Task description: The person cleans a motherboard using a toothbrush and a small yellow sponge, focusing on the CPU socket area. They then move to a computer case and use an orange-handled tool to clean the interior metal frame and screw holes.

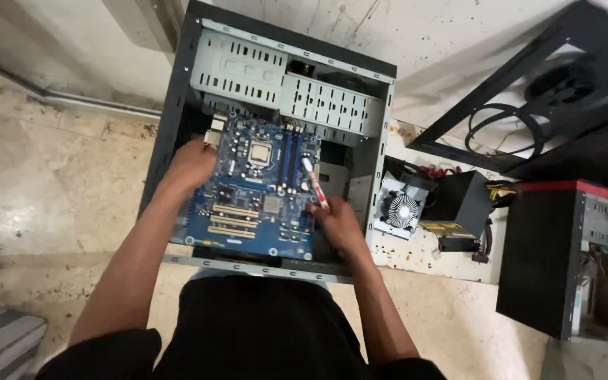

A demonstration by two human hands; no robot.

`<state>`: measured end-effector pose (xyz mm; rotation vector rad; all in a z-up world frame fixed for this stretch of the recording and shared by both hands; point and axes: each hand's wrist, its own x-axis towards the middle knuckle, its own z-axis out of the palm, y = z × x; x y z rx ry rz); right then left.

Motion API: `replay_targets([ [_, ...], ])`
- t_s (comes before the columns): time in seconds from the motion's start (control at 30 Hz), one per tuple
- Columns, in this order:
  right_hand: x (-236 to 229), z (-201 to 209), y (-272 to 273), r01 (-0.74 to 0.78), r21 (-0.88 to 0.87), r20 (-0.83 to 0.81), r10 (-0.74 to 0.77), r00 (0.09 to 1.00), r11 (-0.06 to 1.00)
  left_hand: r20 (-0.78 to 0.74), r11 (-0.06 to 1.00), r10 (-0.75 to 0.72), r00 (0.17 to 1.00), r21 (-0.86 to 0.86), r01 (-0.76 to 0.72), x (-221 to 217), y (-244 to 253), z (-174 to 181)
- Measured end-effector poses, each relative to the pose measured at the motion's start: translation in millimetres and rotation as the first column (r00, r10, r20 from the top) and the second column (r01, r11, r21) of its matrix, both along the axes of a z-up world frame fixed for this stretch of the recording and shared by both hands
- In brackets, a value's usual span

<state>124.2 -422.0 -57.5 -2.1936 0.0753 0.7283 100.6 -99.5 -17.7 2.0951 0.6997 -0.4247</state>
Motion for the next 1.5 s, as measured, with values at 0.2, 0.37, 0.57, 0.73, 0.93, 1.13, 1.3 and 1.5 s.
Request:
replay_targets([
  [0.2,15,-54,3,-0.293,-0.141,-0.048,0.289,0.956,0.946,-0.023,0.993,0.007,1.0,0.115,-0.004,21,7,-59],
  [0.37,19,-80,9,-0.342,-0.092,-0.109,0.332,0.937,0.935,-0.051,0.991,0.105,0.993,0.086,-0.1,18,11,-120],
  [0.57,26,-102,23,-0.404,-0.183,-0.195,0.37,0.908,0.896,-0.092,0.984,0.109,0.99,0.149,-0.095,23,16,-137],
  [0.73,24,-78,45,-0.406,-0.198,-0.265,0.35,0.898,0.892,-0.145,0.978,0.084,0.986,0.202,-0.053,24,24,-166],
  [0.93,19,-51,57,-0.401,-0.19,-0.294,0.338,0.894,0.896,-0.243,0.966,0.05,0.969,0.258,0.014,25,30,-182],
  [1.13,17,-51,58,-0.371,-0.249,-0.334,0.281,0.9,0.894,-0.265,0.962,0.011,0.964,0.265,0.062,25,40,-220],
  [1.3,19,-51,60,-0.331,-0.262,-0.33,0.238,0.914,0.907,-0.299,0.978,0.012,0.954,0.204,0.052,28,31,-203],
  [1.5,20,-54,63,-0.358,-0.308,-0.312,0.261,0.913,0.881,0.271,-0.311,-0.294,0.917,0.88,-0.36,23,33,-434],
])
